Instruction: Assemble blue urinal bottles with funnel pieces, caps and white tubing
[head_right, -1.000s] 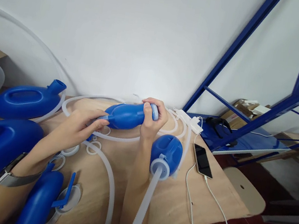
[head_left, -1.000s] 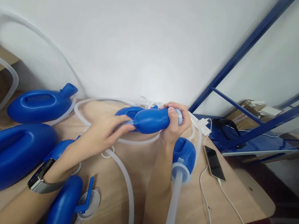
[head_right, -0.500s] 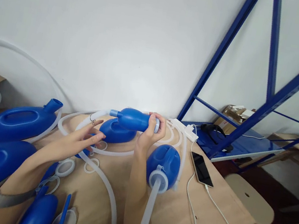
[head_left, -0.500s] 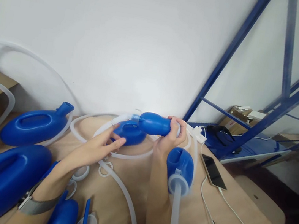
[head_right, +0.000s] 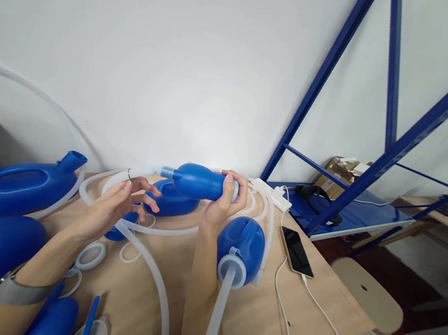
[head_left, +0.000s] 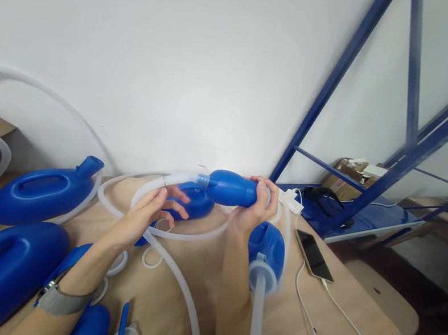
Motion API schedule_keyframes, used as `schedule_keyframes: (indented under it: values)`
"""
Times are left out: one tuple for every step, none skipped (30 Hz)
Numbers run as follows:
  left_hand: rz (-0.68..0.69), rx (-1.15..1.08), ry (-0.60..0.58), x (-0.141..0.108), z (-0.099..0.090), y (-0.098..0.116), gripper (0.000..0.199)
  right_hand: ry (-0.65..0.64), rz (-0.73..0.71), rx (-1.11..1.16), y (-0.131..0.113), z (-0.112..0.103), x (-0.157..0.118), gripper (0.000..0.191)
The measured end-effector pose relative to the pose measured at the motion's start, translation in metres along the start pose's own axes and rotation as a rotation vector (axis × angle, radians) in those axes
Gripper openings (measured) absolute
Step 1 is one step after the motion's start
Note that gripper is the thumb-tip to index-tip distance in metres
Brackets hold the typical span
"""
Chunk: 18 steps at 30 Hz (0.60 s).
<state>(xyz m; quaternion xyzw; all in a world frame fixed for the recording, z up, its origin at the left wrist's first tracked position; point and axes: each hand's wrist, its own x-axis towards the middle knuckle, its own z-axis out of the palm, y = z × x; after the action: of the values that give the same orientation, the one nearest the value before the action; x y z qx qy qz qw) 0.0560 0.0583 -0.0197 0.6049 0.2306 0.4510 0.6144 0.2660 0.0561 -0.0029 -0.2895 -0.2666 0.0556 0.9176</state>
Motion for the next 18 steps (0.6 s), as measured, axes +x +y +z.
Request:
schedule_keyframes:
  values:
    - [0.043, 0.042, 0.018, 0.000, 0.000, -0.002, 0.049, -0.006, 0.001, 0.000, -0.001, 0.000, 0.000, 0.014]
    - [0.086, 0.087, 0.039, 0.001, 0.000, -0.004, 0.050, -0.013, 0.001, -0.002, -0.002, 0.000, 0.001, 0.015]
    - [0.121, 0.129, 0.060, 0.001, 0.000, -0.006, 0.051, -0.019, -0.002, -0.005, -0.002, -0.001, 0.001, 0.015]
    - [0.149, 0.164, 0.085, 0.001, 0.000, -0.007, 0.051, -0.025, -0.007, -0.007, -0.003, -0.001, 0.001, 0.015]
    - [0.172, 0.193, 0.112, 0.001, 0.000, -0.009, 0.051, -0.033, -0.013, -0.010, -0.002, -0.002, 0.001, 0.015]
    - [0.195, 0.220, 0.136, 0.000, 0.000, -0.010, 0.051, -0.040, -0.019, -0.013, -0.002, -0.003, 0.001, 0.015]
    - [0.214, 0.247, 0.156, -0.001, 0.000, -0.012, 0.050, -0.049, -0.025, -0.018, -0.002, -0.003, 0.000, 0.015]
    - [0.233, 0.274, 0.173, -0.001, 0.000, -0.013, 0.050, -0.059, -0.033, -0.024, -0.001, -0.004, -0.001, 0.015]
    - [0.245, 0.300, 0.184, -0.002, -0.001, -0.013, 0.050, -0.070, -0.044, -0.031, -0.001, -0.004, -0.002, 0.015]
    - [0.253, 0.319, 0.189, -0.003, -0.001, -0.014, 0.050, -0.080, -0.058, -0.038, -0.001, -0.004, -0.003, 0.014]
    - [0.254, 0.329, 0.189, -0.003, -0.002, -0.014, 0.050, -0.092, -0.072, -0.044, -0.001, -0.004, -0.004, 0.014]
    - [0.251, 0.327, 0.193, -0.004, -0.002, -0.014, 0.049, -0.106, -0.086, -0.051, -0.001, -0.004, -0.005, 0.014]
    - [0.244, 0.311, 0.197, -0.004, -0.002, -0.014, 0.049, -0.119, -0.101, -0.063, -0.001, -0.003, -0.006, 0.014]
    - [0.229, 0.284, 0.199, -0.004, -0.002, -0.013, 0.048, -0.130, -0.120, -0.079, -0.001, -0.003, -0.007, 0.014]
    - [0.205, 0.246, 0.201, -0.003, -0.001, -0.012, 0.048, -0.143, -0.145, -0.098, -0.001, -0.002, -0.008, 0.013]
    - [0.174, 0.194, 0.200, -0.003, 0.000, -0.011, 0.047, -0.160, -0.175, -0.113, -0.001, -0.001, -0.009, 0.013]
    - [0.133, 0.135, 0.194, -0.003, 0.002, -0.009, 0.047, -0.184, -0.211, -0.121, -0.001, -0.001, -0.010, 0.012]
    - [0.088, 0.071, 0.185, -0.002, 0.005, -0.007, 0.048, -0.216, -0.251, -0.122, -0.001, 0.000, -0.011, 0.011]
